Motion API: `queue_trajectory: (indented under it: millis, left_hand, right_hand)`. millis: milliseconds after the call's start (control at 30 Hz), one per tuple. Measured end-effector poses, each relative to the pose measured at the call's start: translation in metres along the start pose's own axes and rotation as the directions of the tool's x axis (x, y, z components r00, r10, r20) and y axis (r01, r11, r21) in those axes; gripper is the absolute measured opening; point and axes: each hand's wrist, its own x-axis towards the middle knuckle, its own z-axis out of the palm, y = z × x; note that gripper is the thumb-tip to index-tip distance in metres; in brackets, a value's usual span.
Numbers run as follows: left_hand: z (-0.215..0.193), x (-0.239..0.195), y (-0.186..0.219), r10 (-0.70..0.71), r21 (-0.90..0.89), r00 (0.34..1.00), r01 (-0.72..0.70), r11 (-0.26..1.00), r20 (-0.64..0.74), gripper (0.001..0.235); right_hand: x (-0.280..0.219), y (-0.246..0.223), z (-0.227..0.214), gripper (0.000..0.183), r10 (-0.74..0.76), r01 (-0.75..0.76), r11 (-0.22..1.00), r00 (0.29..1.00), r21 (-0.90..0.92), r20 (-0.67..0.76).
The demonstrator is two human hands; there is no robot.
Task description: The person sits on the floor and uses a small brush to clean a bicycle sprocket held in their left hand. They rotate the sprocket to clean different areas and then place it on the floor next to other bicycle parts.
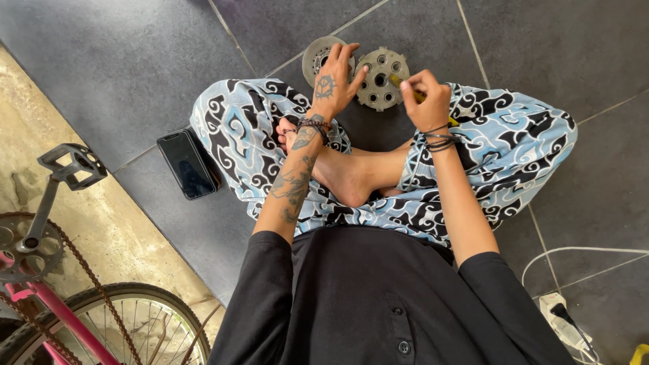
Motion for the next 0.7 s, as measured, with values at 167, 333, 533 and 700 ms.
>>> queue_trajectory:
  millis: [167, 333, 533, 700]
  left_hand:
    - [0.009, -0.006, 0.004, -0.023, -0.074, 0.998, 0.028, 0.997, 0.057, 0.044]
    - [0.029, -0.015, -0.003, -0.082, -0.109, 0.995, 0.087, 0.990, 0.054, 0.058]
    - [0.076, -0.021, -0.035, -0.190, -0.252, 0.979, 0.202, 0.946, 0.073, 0.067]
    - [0.110, -0.026, -0.065, -0.314, -0.163, 0.936, 0.339, 0.927, 0.158, 0.070]
  right_hand:
    - [-0.005, 0.004, 0.009, 0.021, -0.110, 0.129, 0.977, 0.987, -0.171, 0.117]
    - [-0.003, -0.003, 0.007, 0.021, -0.089, 0.117, 0.966, 0.988, -0.232, 0.129]
    - [-0.008, 0.008, 0.014, 0.033, -0.088, 0.114, 0.940, 0.992, -0.322, 0.096]
    - [-0.007, 0.000, 0.012, 0.040, -0.103, 0.100, 0.913, 0.995, -0.396, 0.013]
